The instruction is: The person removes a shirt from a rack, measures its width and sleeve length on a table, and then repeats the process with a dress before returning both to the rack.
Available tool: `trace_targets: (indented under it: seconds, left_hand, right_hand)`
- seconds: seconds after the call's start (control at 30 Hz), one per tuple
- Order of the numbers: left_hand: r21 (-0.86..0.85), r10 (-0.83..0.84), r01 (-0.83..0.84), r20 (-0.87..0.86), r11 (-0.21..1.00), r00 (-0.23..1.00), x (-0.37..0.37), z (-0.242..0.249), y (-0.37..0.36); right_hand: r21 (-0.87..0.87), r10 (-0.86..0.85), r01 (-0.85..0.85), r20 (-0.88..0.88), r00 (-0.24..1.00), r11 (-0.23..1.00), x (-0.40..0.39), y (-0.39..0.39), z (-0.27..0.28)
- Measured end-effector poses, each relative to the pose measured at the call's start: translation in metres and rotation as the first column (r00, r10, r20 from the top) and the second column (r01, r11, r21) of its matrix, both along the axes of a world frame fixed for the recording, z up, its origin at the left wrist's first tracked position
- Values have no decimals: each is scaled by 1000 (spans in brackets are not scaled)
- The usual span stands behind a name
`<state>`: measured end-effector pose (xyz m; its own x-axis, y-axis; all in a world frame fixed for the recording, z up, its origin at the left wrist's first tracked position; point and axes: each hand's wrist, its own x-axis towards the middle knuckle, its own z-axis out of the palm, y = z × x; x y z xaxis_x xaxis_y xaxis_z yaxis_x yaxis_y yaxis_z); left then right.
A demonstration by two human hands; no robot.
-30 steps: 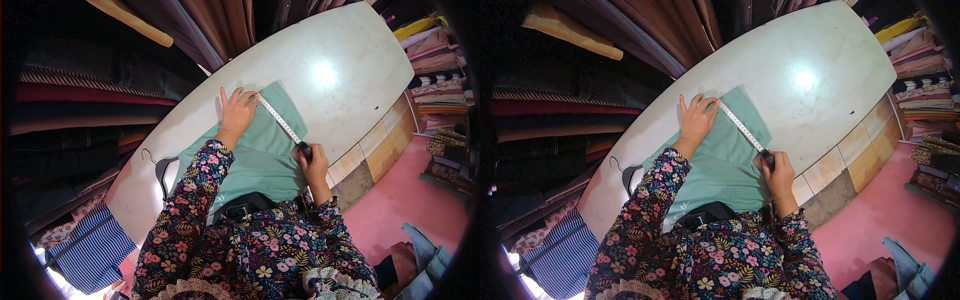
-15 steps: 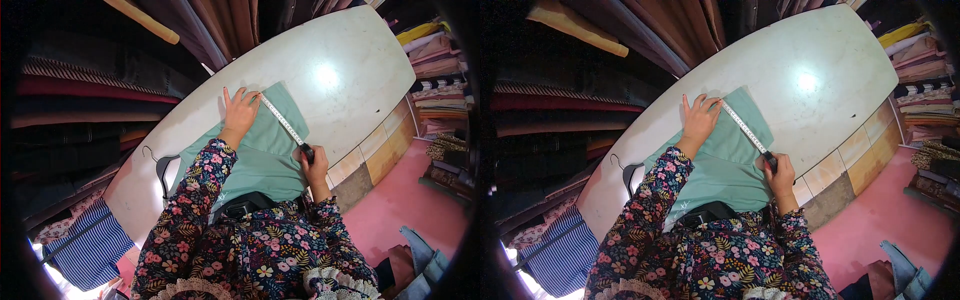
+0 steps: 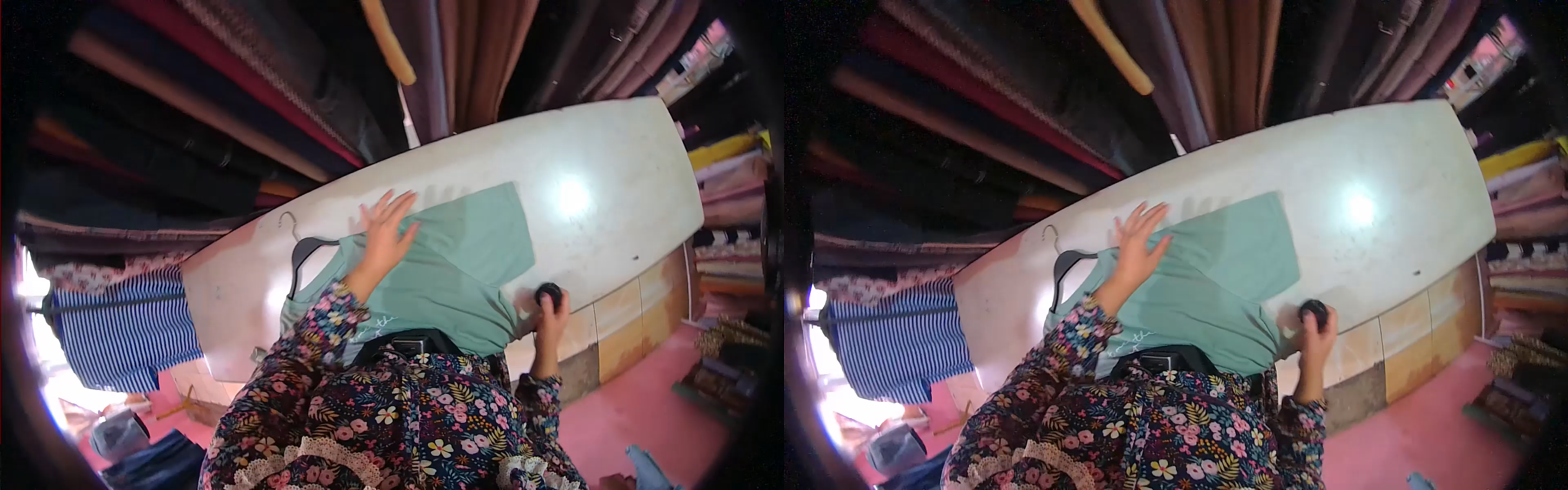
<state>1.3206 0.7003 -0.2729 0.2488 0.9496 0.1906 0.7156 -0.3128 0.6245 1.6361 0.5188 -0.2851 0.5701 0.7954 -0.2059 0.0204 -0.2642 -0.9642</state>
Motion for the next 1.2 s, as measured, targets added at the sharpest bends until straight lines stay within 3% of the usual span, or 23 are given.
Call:
trace_targets:
  seconds: [0.03,0.1,0.13,0.23,0.3,0.37,0.43,0.47,0.5,0.53,0.57,0.63,0.67,0.7,0.77,0.83,0.9,0.97,1.03,1.1,1.17,1.2]
  left_hand:
    - [10,80,-79,-42,997,996,-27,-2,-12]
    - [82,207,-202,-71,976,976,-89,-15,-35]
    - [135,259,-249,-58,959,964,-124,-28,-49]
    - [128,539,-523,-189,842,821,-200,-57,-104]
    - [214,639,-603,-255,769,725,-225,-81,-135]
    - [-164,598,-698,-402,698,693,-226,-82,-147]
    - [-139,563,-676,-447,724,695,-219,-82,-143]
    - [-217,495,-639,-469,738,731,-219,-86,-133]
    - [-295,424,-599,-484,745,766,-221,-92,-124]
    - [-305,336,-519,-489,799,805,-224,-96,-119]
    - [-307,353,-529,-477,791,805,-226,-102,-111]
    - [-396,278,-350,-228,849,933,-225,-107,-102]
    - [-394,294,-360,-219,846,930,-223,-109,-102]
    - [-430,337,-355,-119,830,934,-215,-97,-103]
    - [-451,398,-361,-16,816,917,-200,-68,-106]
    - [-479,437,-325,140,815,889,-186,-40,-119]
    - [-388,432,-343,169,855,886,-177,-31,-131]
    - [-340,472,-385,227,858,852,-168,-11,-143]
    - [-342,537,-447,239,826,809,-160,4,-150]
    - [-334,587,-501,250,799,770,-158,5,-160]
    - [-129,610,-611,364,781,704,-158,-2,-168]
    - [-131,672,-675,344,726,656,-154,7,-172]
  right_hand:
    - [-32,-49,46,-110,993,998,19,-11,-10]
    - [-23,-101,99,-316,943,995,28,-19,20]
    - [-33,-195,197,-361,912,980,37,-28,14]
    - [-76,-214,217,-641,737,973,90,-69,-26]
    - [-231,-268,166,-536,801,959,103,-81,-45]
    - [-397,-122,-44,-383,916,917,117,-98,-91]
    - [-550,159,-210,-140,977,809,76,-78,-67]
    - [-549,168,-263,-218,961,793,66,-72,-83]
    - [-546,174,-316,-296,939,776,56,-62,-108]
    - [-574,338,-477,-337,879,666,50,-50,-128]
    - [-593,480,-608,-381,790,529,44,-37,-139]
    - [-711,782,-621,-164,601,328,10,-25,-127]
    - [-529,813,-710,-63,579,465,6,-26,-137]
    - [-615,509,-577,-310,803,537,32,-30,-185]
    - [-513,243,-452,-423,873,730,35,-47,-165]
    - [-536,-36,-154,-327,944,830,44,-51,-133]
    - [-225,-130,76,-235,963,971,67,-51,-131]
    - [-179,-221,218,3,975,959,87,-22,-94]
    - [156,-252,262,-83,964,952,71,32,-28]
    - [295,-292,223,217,931,929,55,93,43]
    - [436,-304,216,142,942,873,64,158,79]
    - [502,-278,124,245,929,856,60,189,98]
